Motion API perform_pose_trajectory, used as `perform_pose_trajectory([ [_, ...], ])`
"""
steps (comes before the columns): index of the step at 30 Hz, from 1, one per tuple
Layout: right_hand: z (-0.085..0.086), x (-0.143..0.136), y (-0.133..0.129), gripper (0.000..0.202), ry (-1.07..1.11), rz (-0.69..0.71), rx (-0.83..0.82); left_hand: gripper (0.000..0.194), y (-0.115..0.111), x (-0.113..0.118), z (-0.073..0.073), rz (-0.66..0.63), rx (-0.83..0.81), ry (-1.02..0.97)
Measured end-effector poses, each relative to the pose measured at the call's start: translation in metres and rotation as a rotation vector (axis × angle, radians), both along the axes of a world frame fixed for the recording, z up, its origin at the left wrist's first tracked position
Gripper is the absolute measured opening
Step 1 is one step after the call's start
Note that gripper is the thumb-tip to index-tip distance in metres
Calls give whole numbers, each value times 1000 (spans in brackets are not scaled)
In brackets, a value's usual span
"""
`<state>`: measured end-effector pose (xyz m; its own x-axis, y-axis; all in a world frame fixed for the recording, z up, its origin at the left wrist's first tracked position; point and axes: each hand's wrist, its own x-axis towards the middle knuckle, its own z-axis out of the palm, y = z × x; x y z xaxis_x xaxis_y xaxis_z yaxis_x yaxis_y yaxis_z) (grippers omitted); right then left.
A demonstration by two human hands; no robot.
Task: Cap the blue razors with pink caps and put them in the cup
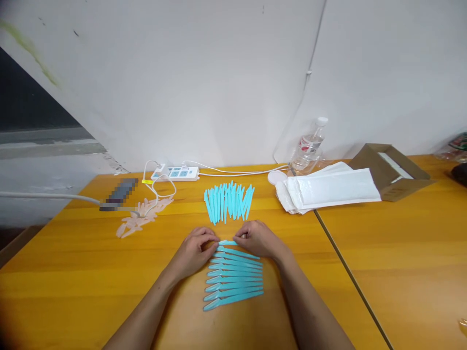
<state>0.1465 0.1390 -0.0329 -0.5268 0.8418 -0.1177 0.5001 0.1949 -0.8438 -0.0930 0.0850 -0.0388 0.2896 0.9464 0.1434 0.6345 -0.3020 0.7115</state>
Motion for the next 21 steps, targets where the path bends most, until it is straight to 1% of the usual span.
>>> perform_pose_trajectory([
  [2,-3,2,4,36,-71,-9,46,28,-2,3,1,-47,76,54],
  [3,-4,3,7,35,-102,-74,84,32,-3,5,1,-86,109,76],
  [6,-5,0,20,33,-184,-403,205,41,-8,14,0,-229,151,151],
  [7,-5,-2,25,32,-221,-481,229,43,-10,17,1,-273,144,179],
  [8,-5,-5,30,32,-261,-530,241,44,-12,20,1,-310,133,204],
  [9,-5,-9,35,32,-305,-550,242,44,-14,22,2,-340,120,226],
  [11,-5,-17,45,32,-387,-543,235,44,-19,25,4,-375,103,250],
  [14,-8,-26,56,32,-454,-533,207,44,-24,26,8,-395,84,249],
  [16,-10,-27,62,29,-461,-534,183,45,-24,22,11,-382,74,232],
  [18,-12,-26,66,24,-459,-531,153,45,-20,11,14,-312,86,212],
  [19,-12,-24,67,21,-456,-530,138,44,-17,2,15,-247,101,206],
  [21,-12,-20,69,18,-454,-533,117,41,-9,-26,15,-68,127,218],
])
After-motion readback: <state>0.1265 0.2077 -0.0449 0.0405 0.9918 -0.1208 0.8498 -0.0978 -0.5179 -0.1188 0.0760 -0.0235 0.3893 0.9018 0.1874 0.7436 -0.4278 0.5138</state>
